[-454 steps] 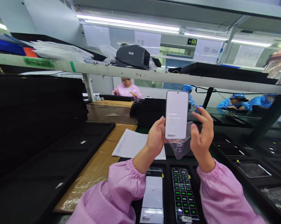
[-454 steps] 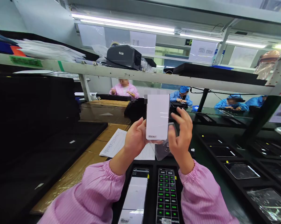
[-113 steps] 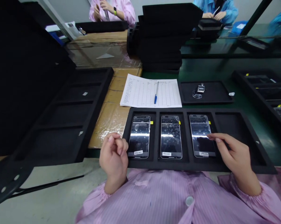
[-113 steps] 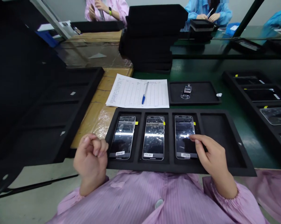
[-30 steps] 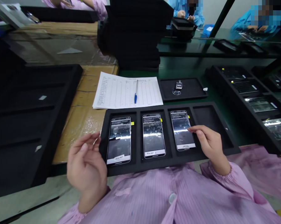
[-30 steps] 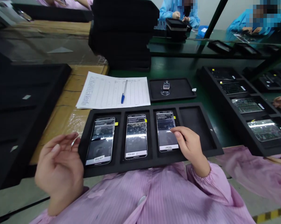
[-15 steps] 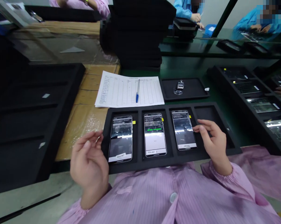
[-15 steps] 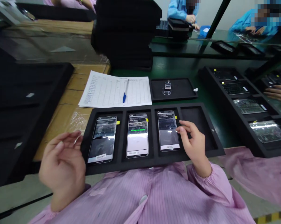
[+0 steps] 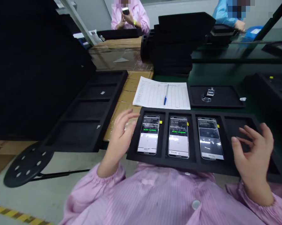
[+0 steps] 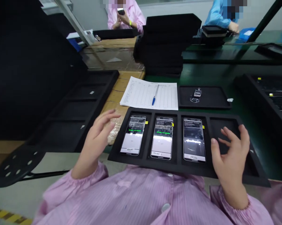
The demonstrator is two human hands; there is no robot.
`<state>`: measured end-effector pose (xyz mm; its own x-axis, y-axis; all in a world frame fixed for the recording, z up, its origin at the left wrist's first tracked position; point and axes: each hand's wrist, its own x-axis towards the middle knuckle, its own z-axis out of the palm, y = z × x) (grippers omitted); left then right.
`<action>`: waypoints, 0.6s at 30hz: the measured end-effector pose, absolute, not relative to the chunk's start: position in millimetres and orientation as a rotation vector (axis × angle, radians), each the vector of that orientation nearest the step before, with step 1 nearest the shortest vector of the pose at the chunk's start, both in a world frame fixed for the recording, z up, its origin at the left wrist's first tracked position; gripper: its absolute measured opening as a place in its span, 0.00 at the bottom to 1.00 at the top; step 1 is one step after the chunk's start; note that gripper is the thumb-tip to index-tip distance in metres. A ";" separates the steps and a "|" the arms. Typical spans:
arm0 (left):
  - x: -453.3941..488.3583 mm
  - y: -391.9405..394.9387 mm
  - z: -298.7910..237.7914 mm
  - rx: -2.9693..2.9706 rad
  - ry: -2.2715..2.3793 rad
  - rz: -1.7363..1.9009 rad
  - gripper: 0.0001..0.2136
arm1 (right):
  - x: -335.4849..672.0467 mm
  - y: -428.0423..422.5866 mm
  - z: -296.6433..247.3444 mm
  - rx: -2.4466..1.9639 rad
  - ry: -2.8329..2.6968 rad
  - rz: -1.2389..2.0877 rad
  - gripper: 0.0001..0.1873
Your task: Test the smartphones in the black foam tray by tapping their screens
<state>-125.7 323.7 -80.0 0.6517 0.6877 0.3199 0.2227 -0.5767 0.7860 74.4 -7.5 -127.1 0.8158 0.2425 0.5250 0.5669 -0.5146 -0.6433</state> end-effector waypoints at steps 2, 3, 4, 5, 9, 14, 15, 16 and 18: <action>-113.6 336.1 -76.4 2.505 0.664 0.690 0.13 | 67.5 -3.6 -125.7 -2.165 -0.685 -0.485 0.27; -105.9 340.3 -77.8 2.631 0.651 0.598 0.14 | 62.9 -0.8 -126.0 -2.183 -0.736 -0.481 0.25; -98.3 342.9 -81.1 2.717 0.643 0.492 0.15 | 58.1 2.3 -126.9 -2.195 -0.788 -0.466 0.24; -91.5 344.3 -85.7 2.773 0.639 0.388 0.16 | 53.4 5.4 -128.5 -2.203 -0.840 -0.440 0.23; -79.4 345.4 -104.0 2.829 0.648 0.233 0.18 | 41.6 12.1 -136.5 -2.237 -0.983 -0.334 0.23; -84.2 355.6 -105.9 2.727 0.603 0.349 0.19 | 43.0 8.2 -140.1 -2.256 -0.936 -0.322 0.26; -86.3 357.0 -103.4 2.701 0.592 0.360 0.20 | 43.7 7.7 -139.7 -2.261 -0.937 -0.323 0.26; -89.2 357.0 -100.1 2.680 0.586 0.368 0.20 | 44.1 7.6 -138.9 -2.267 -0.948 -0.328 0.25; -98.6 351.8 -92.3 2.675 0.561 0.391 0.21 | 43.3 9.4 -135.7 -2.262 -1.030 -0.328 0.23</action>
<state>-98.6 351.8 -92.3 0.8815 0.4325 0.1894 0.3271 -0.8487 0.4157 43.3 9.4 -135.7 0.6644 0.5918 0.4564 0.7468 -0.5009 -0.4375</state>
